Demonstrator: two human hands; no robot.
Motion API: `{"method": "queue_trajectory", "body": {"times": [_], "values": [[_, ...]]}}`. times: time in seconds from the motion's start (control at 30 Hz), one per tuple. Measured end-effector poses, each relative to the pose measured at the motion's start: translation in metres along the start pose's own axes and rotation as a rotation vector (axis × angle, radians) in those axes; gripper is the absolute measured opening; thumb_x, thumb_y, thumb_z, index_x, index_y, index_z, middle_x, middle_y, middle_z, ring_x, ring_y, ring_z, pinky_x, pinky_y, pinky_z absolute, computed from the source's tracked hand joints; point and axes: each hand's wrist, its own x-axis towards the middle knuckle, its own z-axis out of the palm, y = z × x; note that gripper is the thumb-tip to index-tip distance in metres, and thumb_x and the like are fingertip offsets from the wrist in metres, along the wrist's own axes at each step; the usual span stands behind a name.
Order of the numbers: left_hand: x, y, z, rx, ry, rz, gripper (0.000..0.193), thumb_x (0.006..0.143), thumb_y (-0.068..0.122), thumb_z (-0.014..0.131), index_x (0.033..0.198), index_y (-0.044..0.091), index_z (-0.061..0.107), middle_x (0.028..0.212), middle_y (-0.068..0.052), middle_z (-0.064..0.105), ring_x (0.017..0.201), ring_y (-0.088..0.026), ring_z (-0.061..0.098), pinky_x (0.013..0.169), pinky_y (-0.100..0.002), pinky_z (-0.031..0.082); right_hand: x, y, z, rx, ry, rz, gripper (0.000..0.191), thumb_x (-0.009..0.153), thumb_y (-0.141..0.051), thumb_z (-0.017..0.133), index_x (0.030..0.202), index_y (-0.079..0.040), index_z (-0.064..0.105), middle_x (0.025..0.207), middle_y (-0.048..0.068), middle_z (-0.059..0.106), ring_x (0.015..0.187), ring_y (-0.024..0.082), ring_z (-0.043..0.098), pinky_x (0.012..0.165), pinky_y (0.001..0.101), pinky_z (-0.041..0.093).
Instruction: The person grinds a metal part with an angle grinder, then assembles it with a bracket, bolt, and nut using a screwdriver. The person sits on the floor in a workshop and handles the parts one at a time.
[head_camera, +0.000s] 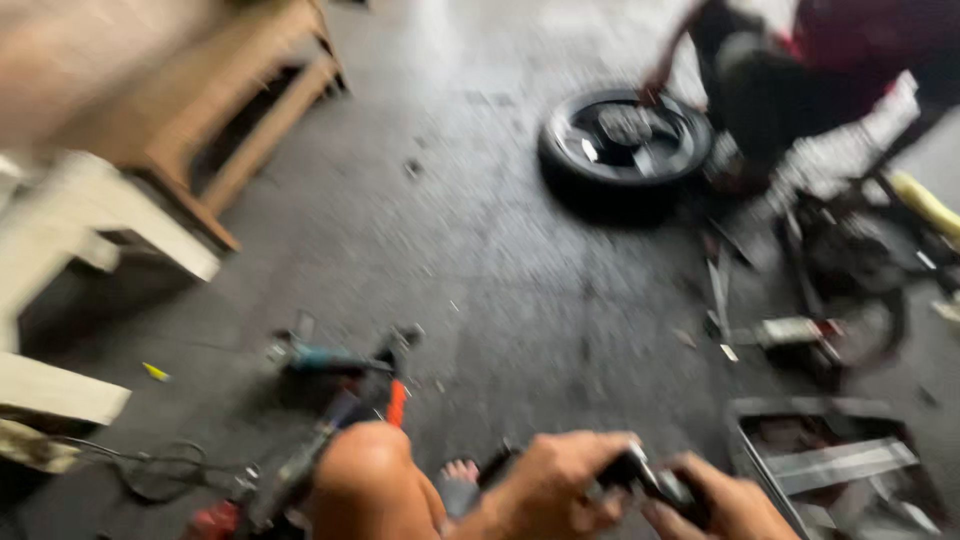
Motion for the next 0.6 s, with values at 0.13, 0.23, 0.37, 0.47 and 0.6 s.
{"method": "queue_trajectory", "body": {"times": [0.13,0.23,0.37,0.47,0.6], "values": [[-0.011,-0.033,0.026,0.004,-0.018,0.093,0.052,0.084,0.017,0.077,0.131,0.002,0.060,0.100,-0.015,0.071,0.089,-0.032,0.072,0.075,-0.040,0.058,-0.038,-0.011,-0.003,0.185,0.017,-0.035,0.031,0.082,-0.016,0.078,0.111,-0.010,0.068,0.070,0.004,0.078,0.062,0.012,0.072,0.057,0.0297,0.058],[-0.007,-0.050,0.034,-0.044,-0.074,0.092,0.057,0.082,0.021,0.079,0.131,0.000,0.058,0.095,-0.013,0.070,0.084,-0.032,0.070,0.069,-0.041,0.056,-0.037,-0.036,-0.009,0.091,0.051,-0.037,0.033,0.082,-0.014,0.080,0.111,-0.007,0.066,0.076,0.005,0.075,0.065,0.012,0.070,0.059,0.0294,0.055],[-0.009,-0.045,0.022,-0.038,-0.121,0.057,0.058,0.080,0.025,0.078,0.128,-0.001,0.060,0.091,-0.014,0.069,0.078,-0.033,0.068,0.063,-0.043,0.054,-0.039,-0.070,-0.012,0.025,0.038,-0.031,0.036,0.081,-0.012,0.080,0.114,-0.005,0.065,0.077,0.008,0.072,0.064,0.015,0.066,0.060,0.0304,0.054],[-0.010,-0.035,0.012,-0.060,-0.162,0.027,0.056,0.082,0.025,0.077,0.127,-0.003,0.060,0.090,-0.014,0.069,0.079,-0.032,0.069,0.065,-0.042,0.055,-0.046,-0.076,-0.007,-0.042,0.057,-0.039,0.039,0.080,-0.012,0.082,0.113,-0.004,0.065,0.077,0.009,0.071,0.066,0.016,0.068,0.062,0.0305,0.055],[-0.010,-0.040,0.010,-0.058,-0.180,0.029,0.055,0.083,0.026,0.076,0.126,-0.006,0.059,0.088,-0.014,0.069,0.078,-0.032,0.068,0.063,-0.043,0.055,-0.046,-0.071,0.003,-0.135,0.118,-0.065,0.042,0.079,-0.012,0.082,0.115,-0.003,0.063,0.082,0.010,0.072,0.069,0.021,0.074,0.062,0.0318,0.056]]}}
